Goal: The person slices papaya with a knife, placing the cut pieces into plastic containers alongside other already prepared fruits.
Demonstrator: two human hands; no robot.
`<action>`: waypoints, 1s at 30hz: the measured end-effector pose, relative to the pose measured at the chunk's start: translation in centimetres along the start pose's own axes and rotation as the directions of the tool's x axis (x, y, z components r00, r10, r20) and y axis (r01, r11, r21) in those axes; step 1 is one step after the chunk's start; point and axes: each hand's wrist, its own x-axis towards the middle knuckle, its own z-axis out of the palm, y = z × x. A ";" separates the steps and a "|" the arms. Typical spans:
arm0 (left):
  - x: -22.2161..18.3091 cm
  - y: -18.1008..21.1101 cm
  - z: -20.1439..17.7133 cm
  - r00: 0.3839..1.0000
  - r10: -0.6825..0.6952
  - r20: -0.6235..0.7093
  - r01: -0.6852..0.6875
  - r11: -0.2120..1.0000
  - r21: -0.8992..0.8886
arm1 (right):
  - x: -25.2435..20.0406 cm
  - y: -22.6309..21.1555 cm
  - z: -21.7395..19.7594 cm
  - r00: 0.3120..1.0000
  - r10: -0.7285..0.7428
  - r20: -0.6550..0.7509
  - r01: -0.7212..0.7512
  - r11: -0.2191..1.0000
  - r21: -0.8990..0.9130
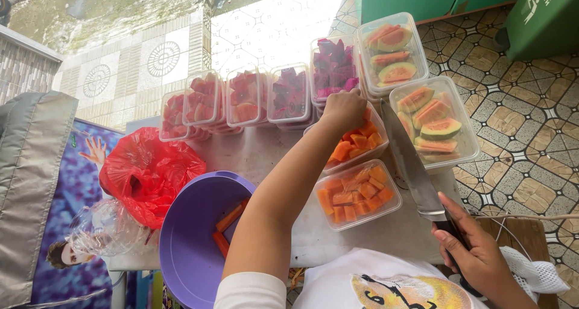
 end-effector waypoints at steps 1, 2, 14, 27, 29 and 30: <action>-0.2 0.1 -0.9 1.000 -0.001 0.000 0.001 1.000 -0.001 | 0.0 -0.2 0.0 1.000 0.000 0.001 0.000 1.000 -0.001; -0.3 0.2 -1.7 0.996 -0.007 0.084 0.008 1.000 -0.020 | -0.1 -0.4 0.0 1.000 0.023 0.002 -0.023 1.000 -0.002; 0.0 -1.0 -2.7 0.969 -0.015 0.248 0.083 0.960 -0.268 | -0.1 -0.6 0.2 0.998 0.057 0.003 -0.057 0.998 -0.023; 0.0 -1.8 0.9 0.995 -0.003 -0.099 0.000 1.000 -0.031 | -0.3 -0.4 0.4 0.992 -0.119 0.038 0.122 0.990 -0.070; -2.3 -2.6 -0.9 0.986 -0.060 -0.157 0.025 0.977 -0.213 | -0.5 -0.8 0.0 0.994 -0.096 0.047 0.101 0.986 -0.133; -3.7 -3.2 -1.7 0.971 -0.128 -0.204 0.042 0.923 -0.383 | -0.6 -1.1 -0.1 0.995 -0.077 0.057 0.086 0.978 -0.189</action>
